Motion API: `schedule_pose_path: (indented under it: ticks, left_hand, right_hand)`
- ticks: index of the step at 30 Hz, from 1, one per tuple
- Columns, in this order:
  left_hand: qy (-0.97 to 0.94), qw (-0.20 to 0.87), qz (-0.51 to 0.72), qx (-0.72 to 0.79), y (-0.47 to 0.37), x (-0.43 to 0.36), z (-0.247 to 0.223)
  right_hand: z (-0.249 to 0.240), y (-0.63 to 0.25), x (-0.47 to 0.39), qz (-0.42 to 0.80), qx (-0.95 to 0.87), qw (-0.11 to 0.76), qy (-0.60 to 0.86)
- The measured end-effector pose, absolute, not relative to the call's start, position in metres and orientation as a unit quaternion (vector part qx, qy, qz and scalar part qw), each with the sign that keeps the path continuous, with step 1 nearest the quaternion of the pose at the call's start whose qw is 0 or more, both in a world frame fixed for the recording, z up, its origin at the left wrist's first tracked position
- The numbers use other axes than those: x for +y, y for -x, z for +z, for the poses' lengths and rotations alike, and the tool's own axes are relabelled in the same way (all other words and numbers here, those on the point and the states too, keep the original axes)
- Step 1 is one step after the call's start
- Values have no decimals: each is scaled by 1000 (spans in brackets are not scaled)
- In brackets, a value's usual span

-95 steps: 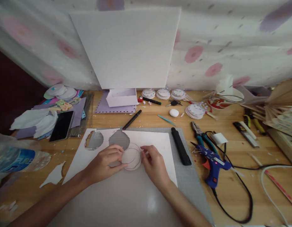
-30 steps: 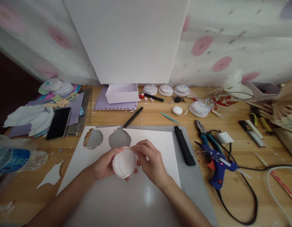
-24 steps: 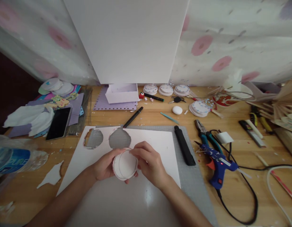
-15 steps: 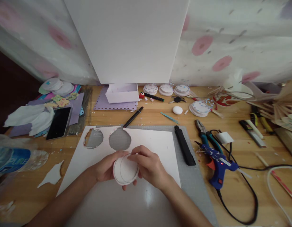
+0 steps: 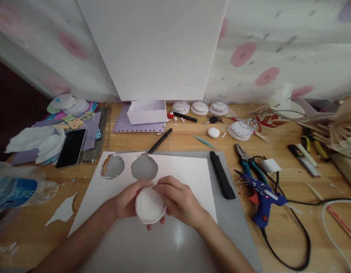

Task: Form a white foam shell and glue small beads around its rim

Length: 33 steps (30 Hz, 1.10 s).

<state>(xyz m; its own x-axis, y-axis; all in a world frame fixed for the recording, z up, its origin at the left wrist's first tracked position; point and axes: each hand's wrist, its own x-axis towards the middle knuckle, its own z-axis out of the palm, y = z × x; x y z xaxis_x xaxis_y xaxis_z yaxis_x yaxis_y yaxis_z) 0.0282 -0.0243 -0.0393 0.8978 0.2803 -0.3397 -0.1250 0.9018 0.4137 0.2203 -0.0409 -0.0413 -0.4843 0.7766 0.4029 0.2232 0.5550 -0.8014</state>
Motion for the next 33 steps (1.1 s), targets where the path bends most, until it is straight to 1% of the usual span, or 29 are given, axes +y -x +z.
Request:
schedule_pose_path:
  ticks: [3, 11, 18, 27, 30, 33]
  left_hand:
    - [-184, 955, 112, 205, -26, -22, -39]
    - [-189, 953, 97, 214, -28, -23, -38]
    - [-184, 956, 82, 213, -31, -24, -41]
    - [-189, 953, 77, 224, -34, -25, -41]
    - [-188, 954, 89, 216, -33, -25, -41]
    - [-176, 955, 134, 196, -31, -24, -40]
  right_hand:
    - [-33, -218, -39, 363, -765, 410, 339]
    - [-29, -216, -39, 423, -748, 375, 347]
    - [-33, -214, -41, 420, -750, 410, 306]
    - [-44, -219, -44, 453, -752, 376, 297]
    - [-40, -217, -44, 436, -757, 395, 284]
    - [-30, -216, -42, 414, -749, 420, 303]
